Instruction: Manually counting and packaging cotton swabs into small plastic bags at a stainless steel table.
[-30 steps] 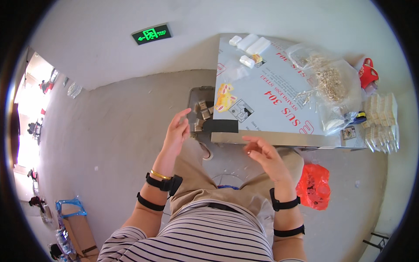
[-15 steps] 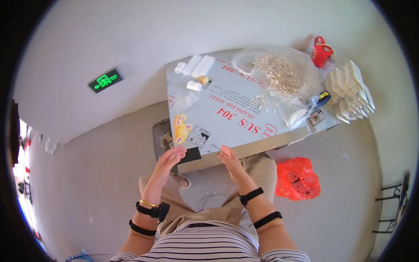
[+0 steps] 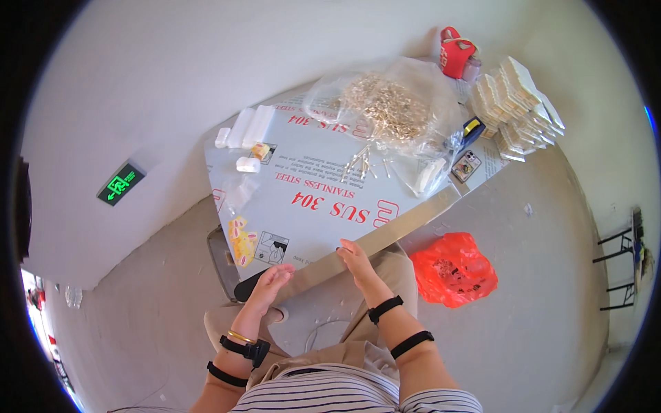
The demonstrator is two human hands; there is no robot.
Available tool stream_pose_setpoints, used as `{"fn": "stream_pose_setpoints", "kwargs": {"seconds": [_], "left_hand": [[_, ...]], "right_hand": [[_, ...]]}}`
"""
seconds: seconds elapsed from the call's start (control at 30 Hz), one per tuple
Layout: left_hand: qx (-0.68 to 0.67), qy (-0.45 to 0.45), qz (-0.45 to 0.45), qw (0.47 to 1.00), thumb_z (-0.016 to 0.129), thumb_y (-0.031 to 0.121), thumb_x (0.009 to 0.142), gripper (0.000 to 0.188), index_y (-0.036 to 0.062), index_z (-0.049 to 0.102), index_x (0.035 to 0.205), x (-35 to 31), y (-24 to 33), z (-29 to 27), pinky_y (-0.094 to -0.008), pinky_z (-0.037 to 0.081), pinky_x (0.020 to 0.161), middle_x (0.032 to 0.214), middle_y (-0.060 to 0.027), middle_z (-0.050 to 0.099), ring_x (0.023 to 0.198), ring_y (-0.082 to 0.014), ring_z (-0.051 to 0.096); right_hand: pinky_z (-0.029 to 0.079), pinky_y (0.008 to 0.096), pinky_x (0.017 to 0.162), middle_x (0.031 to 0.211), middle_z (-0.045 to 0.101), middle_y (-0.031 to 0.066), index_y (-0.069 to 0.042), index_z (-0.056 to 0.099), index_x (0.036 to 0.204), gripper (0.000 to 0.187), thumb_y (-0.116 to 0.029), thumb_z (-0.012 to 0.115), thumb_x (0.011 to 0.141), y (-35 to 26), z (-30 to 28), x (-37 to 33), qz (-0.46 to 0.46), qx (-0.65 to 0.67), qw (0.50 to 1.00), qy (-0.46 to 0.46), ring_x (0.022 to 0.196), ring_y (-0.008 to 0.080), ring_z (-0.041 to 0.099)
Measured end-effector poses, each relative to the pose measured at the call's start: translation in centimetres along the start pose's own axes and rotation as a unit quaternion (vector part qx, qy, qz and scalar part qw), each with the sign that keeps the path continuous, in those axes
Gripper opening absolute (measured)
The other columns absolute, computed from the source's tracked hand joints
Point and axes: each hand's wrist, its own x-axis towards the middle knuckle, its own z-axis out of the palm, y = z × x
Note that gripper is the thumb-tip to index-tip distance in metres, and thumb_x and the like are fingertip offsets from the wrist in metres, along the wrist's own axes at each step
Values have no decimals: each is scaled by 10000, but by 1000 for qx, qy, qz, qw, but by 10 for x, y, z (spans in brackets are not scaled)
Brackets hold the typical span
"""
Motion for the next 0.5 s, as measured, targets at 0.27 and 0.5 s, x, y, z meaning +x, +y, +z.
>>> {"fn": "stream_pose_setpoints", "kwargs": {"seconds": [0.27,0.5], "left_hand": [[352,134,162,912,647,269,927,494,81,508,1363,134,-19,-9,-470,360,1099,1432,-153,483,1345,-350,432],[584,239,227,742,579,248,937,567,112,410,1460,201,1,25,-536,179,1206,1554,-136,334,1464,-357,264]], "right_hand": [[444,363,991,1286,594,143,-9,526,1333,475,-163,671,908,-46,-49,67,-117,-40,986,109,1162,232,566],[443,387,1029,1289,612,152,-22,579,1265,377,-171,641,925,-158,-136,163,-259,-215,904,265,1205,271,577]]}}
